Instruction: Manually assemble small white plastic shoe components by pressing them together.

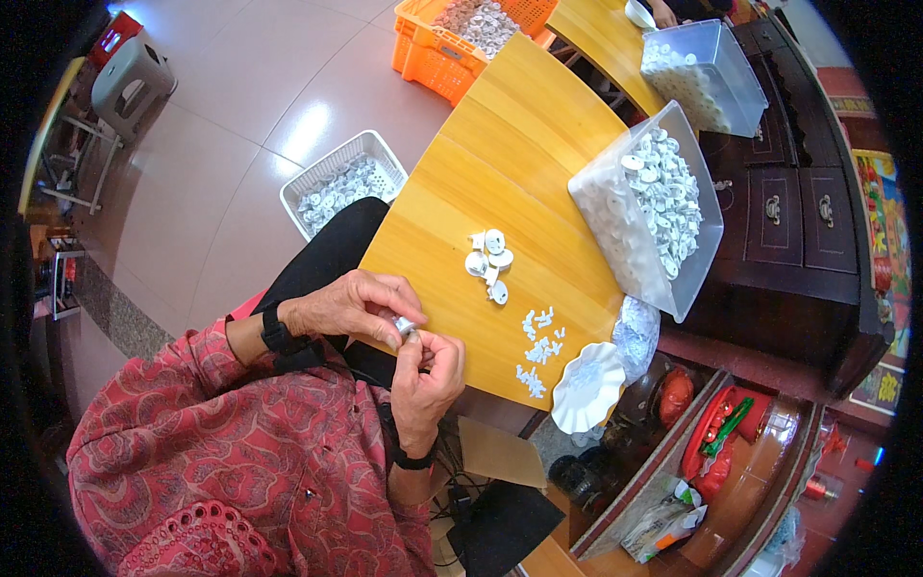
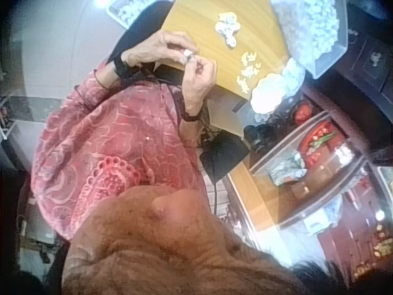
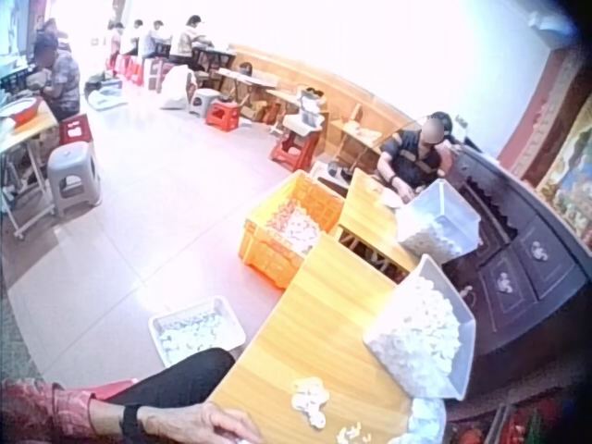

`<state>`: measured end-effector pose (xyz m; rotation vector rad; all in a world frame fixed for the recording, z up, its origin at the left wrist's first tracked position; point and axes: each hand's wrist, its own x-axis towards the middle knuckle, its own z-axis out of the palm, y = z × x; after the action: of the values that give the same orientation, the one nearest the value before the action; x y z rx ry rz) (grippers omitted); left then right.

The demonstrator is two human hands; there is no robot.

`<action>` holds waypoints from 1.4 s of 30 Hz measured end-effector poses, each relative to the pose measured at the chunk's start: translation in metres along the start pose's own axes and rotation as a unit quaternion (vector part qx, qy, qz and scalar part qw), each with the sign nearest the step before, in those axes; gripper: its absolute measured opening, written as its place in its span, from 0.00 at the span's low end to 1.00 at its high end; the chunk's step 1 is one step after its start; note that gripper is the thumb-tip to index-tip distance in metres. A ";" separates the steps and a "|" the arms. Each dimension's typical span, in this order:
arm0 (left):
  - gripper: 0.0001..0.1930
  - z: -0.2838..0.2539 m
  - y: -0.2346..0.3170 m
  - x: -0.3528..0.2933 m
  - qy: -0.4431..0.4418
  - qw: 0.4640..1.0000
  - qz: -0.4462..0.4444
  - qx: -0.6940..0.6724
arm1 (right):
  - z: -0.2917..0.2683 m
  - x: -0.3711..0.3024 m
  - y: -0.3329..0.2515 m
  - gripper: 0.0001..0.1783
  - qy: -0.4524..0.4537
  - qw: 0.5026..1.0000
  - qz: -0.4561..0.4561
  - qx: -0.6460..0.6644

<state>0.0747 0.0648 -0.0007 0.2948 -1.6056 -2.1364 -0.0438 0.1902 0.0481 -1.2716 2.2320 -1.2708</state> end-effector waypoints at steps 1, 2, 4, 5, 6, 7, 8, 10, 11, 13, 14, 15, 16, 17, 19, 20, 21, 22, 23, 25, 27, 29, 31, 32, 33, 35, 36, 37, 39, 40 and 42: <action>0.19 0.000 0.000 0.000 0.000 1.000 0.000 0.000 | 0.000 0.000 0.001 0.05 0.000 1.000 0.000 0.000; 0.19 0.000 0.001 0.000 -0.001 1.000 -0.003 -0.002 | 0.000 0.000 0.001 0.05 -0.003 1.000 0.008 0.007; 0.19 0.000 0.003 0.000 -0.002 1.000 -0.006 -0.004 | 0.000 0.000 0.002 0.05 -0.005 1.000 0.017 0.014; 0.19 0.001 0.003 0.000 0.000 1.000 -0.004 -0.003 | 0.000 0.000 0.003 0.05 -0.007 0.999 0.023 0.021; 0.19 0.001 0.004 0.000 0.001 1.000 -0.003 -0.001 | 0.000 0.000 0.003 0.05 -0.009 0.999 0.030 0.029; 0.19 0.001 0.002 0.000 0.002 1.000 -0.003 -0.001 | 0.000 0.001 0.002 0.05 -0.010 0.999 0.030 0.029; 0.19 0.001 0.000 0.000 0.007 1.000 0.002 0.000 | 0.000 0.002 0.000 0.05 -0.011 0.999 0.028 0.025; 0.19 0.001 -0.001 0.000 0.012 1.000 0.007 0.002 | 0.000 0.002 -0.002 0.05 -0.013 0.999 0.026 0.021; 0.19 0.000 0.000 -0.001 0.011 1.000 0.000 -0.002 | 0.000 0.002 -0.002 0.05 -0.013 1.000 0.024 0.014; 0.19 0.000 0.000 -0.001 0.010 1.000 -0.006 -0.005 | -0.001 0.002 -0.001 0.05 -0.014 1.000 0.023 0.006; 0.19 -0.001 0.000 0.000 0.011 1.000 -0.007 0.003 | -0.002 0.002 0.000 0.05 -0.021 0.999 0.035 0.026; 0.19 -0.002 -0.001 0.000 0.012 1.000 -0.009 0.011 | -0.002 0.002 0.001 0.05 -0.028 0.997 0.048 0.046; 0.19 -0.002 0.000 0.000 0.012 1.000 -0.009 0.011 | -0.002 0.002 0.001 0.05 -0.028 0.997 0.048 0.046; 0.19 -0.002 0.000 0.000 0.011 1.000 -0.009 0.011 | -0.001 0.001 0.002 0.05 -0.030 0.997 0.059 0.050; 0.19 -0.002 0.000 0.000 0.011 1.000 -0.009 0.010 | -0.001 0.001 0.002 0.05 -0.031 0.996 0.070 0.054; 0.19 -0.002 0.000 0.000 0.010 1.000 -0.007 0.008 | -0.001 0.001 0.002 0.05 -0.035 0.995 0.073 0.056; 0.19 -0.002 0.000 0.000 0.009 1.000 -0.005 0.005 | -0.001 0.001 0.002 0.06 -0.039 0.995 0.077 0.058; 0.19 -0.002 -0.001 0.000 0.009 1.000 -0.005 0.005 | -0.001 0.001 0.004 0.06 -0.039 0.995 0.077 0.058; 0.19 -0.002 -0.002 0.000 0.016 1.000 -0.006 0.007 | 0.000 -0.001 0.008 0.06 -0.040 0.991 0.088 0.088; 0.19 -0.003 -0.004 0.000 0.024 1.000 -0.008 0.009 | 0.000 -0.002 0.010 0.06 -0.043 0.987 0.098 0.119; 0.19 -0.002 -0.005 0.000 0.037 0.999 -0.016 -0.010 | -0.001 -0.004 0.011 0.06 -0.032 0.976 0.142 0.163; 0.19 -0.002 -0.003 0.000 0.039 0.999 -0.021 -0.012 | -0.003 -0.005 0.012 0.06 -0.037 0.977 0.142 0.155; 0.19 -0.003 -0.003 -0.001 0.039 0.999 -0.026 -0.013 | -0.003 -0.005 0.012 0.06 -0.041 0.978 0.142 0.146; 0.19 -0.002 -0.003 -0.001 0.038 0.999 -0.027 -0.013 | -0.003 -0.005 0.012 0.06 -0.042 0.979 0.140 0.140; 0.19 -0.002 -0.003 -0.001 0.036 0.999 -0.028 -0.014 | -0.003 -0.005 0.012 0.06 -0.044 0.980 0.138 0.133; 0.19 -0.002 -0.005 -0.001 0.035 0.999 -0.019 -0.014 | -0.002 -0.004 0.010 0.06 -0.046 0.984 0.131 0.114; 0.19 -0.001 -0.006 -0.001 0.034 0.999 -0.010 -0.014 | -0.002 -0.003 0.009 0.06 -0.048 0.987 0.123 0.095; 0.19 -0.002 -0.006 -0.001 0.034 0.999 -0.010 -0.014 | -0.002 -0.003 0.009 0.06 -0.048 0.987 0.123 0.095; 0.19 -0.002 -0.005 -0.001 0.032 0.999 -0.002 -0.006 | -0.001 -0.001 0.007 0.06 -0.055 0.995 0.081 0.033; 0.19 -0.002 -0.004 -0.001 0.031 0.999 -0.002 -0.006 | -0.001 0.000 0.006 0.06 -0.055 0.995 0.081 0.033; 0.19 -0.003 -0.001 -0.001 0.026 1.000 -0.007 -0.001 | 0.000 0.001 0.004 0.05 -0.066 0.996 0.056 0.014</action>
<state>0.0762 0.0633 -0.0029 0.3585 -1.5764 -2.1243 -0.0468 0.1902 0.0457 -1.1667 2.1518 -1.1393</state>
